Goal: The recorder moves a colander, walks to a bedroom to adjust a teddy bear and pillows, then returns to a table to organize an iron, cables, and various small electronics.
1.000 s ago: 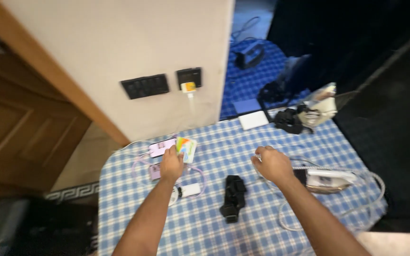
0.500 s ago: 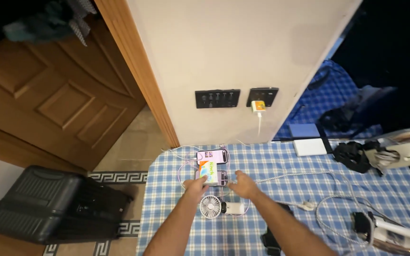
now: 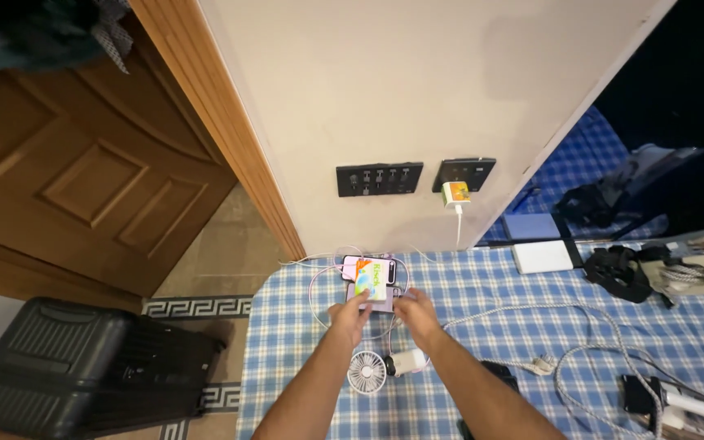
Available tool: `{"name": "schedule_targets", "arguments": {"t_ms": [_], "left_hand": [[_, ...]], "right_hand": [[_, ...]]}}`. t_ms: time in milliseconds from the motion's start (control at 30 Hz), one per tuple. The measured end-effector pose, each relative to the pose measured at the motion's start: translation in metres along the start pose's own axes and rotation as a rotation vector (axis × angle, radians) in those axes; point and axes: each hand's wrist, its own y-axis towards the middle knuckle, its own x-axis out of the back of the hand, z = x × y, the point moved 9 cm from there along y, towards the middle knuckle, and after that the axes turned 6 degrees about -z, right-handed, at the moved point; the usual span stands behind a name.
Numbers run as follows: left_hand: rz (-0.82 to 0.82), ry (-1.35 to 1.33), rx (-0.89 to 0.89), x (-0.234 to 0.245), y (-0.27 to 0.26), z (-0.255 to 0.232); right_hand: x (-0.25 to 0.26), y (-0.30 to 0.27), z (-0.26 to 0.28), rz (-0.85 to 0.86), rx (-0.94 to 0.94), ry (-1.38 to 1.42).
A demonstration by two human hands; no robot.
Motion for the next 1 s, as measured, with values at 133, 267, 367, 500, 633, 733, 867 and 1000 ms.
{"name": "schedule_targets", "arguments": {"t_ms": [133, 267, 367, 500, 633, 733, 867, 1000], "left_hand": [[0.064, 0.157, -0.057, -0.006, -0.025, -0.009], [0.099, 0.425, -0.051, -0.014, -0.043, -0.016], [-0.223, 1.077, -0.245, -0.009, -0.061, -0.049], [-0.150, 1.330, -0.704, -0.045, -0.090, -0.073], [-0.025, 1.516, -0.824, -0.068, -0.109, -0.062], [-0.101, 1.486, -1.035, -0.080, -0.134, -0.059], [0.003, 1.387, -1.396, -0.103, -0.184, -0.025], [0.816, 1.418, -1.358, -0.139, -0.254, 0.077]], "right_hand": [[-0.011, 0.006, 0.020, -0.055, 0.116, 0.090], [0.005, -0.027, 0.050, -0.227, 0.154, -0.136], [0.042, -0.035, 0.042, -0.322, 0.080, -0.205], [0.095, -0.061, 0.016, -0.309, -0.001, -0.248], [0.154, -0.075, 0.011, -0.336, 0.085, -0.264], [0.210, -0.084, 0.015, -0.406, 0.226, -0.339], [0.275, -0.116, 0.031, -0.494, 0.406, -0.476], [0.315, -0.159, 0.034, -0.550, 0.409, -0.534]]}}
